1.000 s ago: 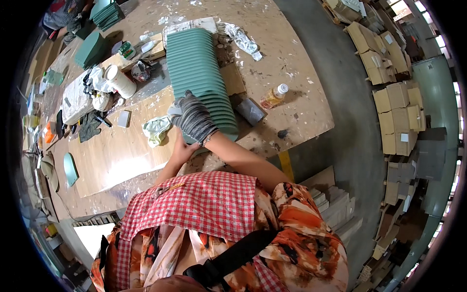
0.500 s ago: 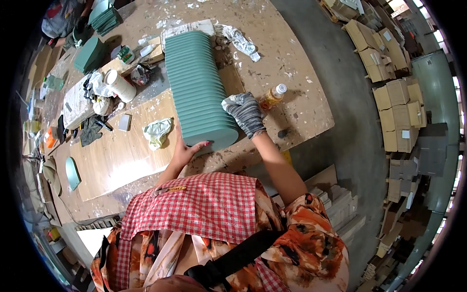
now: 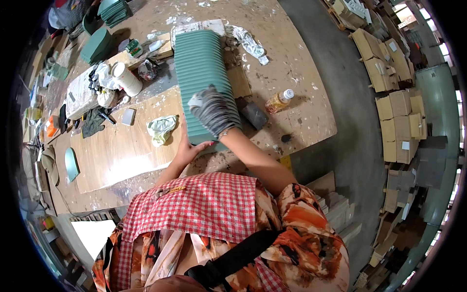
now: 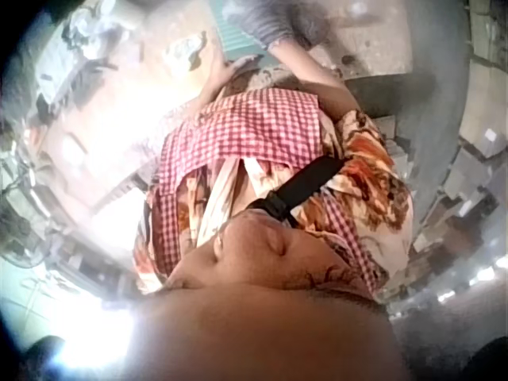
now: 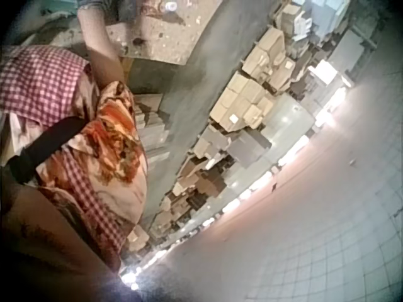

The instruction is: The person wipes green foam panels with a cloth, aligns and stacks them together, cleans a small foam block, and wipes across the outer ridges of the assembled stack.

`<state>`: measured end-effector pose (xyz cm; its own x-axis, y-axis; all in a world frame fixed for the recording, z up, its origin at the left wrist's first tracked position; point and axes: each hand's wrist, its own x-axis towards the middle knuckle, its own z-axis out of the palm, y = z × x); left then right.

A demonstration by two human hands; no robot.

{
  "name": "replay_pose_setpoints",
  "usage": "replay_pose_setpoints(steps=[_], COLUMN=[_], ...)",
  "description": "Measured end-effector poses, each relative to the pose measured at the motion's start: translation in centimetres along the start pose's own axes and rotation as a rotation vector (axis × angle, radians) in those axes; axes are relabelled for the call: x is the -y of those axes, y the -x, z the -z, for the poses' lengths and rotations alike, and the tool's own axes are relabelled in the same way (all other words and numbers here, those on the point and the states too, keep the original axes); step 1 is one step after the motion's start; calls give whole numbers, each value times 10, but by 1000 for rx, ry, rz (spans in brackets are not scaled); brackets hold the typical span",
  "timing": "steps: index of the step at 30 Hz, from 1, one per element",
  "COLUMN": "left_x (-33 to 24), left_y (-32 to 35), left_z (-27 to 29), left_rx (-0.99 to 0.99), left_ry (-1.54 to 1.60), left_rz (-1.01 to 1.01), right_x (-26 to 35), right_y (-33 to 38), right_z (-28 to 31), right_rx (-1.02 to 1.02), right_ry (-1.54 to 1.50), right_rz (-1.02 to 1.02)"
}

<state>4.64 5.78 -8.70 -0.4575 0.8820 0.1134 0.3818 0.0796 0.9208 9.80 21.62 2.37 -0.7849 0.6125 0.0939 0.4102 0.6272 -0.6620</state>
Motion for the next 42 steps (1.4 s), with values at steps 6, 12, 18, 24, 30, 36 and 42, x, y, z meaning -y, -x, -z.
replay_pose_setpoints(steps=[6,12,18,24,30,36,42], left_x=[25,24,5,17,17,17,23], left_y=[7,7,0,1,1,0,5], left_z=[-7,-12,-3,-5,-8,-4,-6], left_rx=[88,30,6,39,37,56,41], left_ry=[237,219,45,61,125,28,153], left_rz=[156,143,-18,33,71,35,60], right_x=[37,-5,-33,-95,-71,-107,-91], right_y=[-12,-7,14,30,12,27,32], right_z=[-36,-46,5,28,27,35,50], right_rx=[146,28,-150,-257,-201,-67,-246], right_ry=[179,-9,-148,-179,-163,317,-320], right_rz=[81,90,-74,-114,104,116,-165])
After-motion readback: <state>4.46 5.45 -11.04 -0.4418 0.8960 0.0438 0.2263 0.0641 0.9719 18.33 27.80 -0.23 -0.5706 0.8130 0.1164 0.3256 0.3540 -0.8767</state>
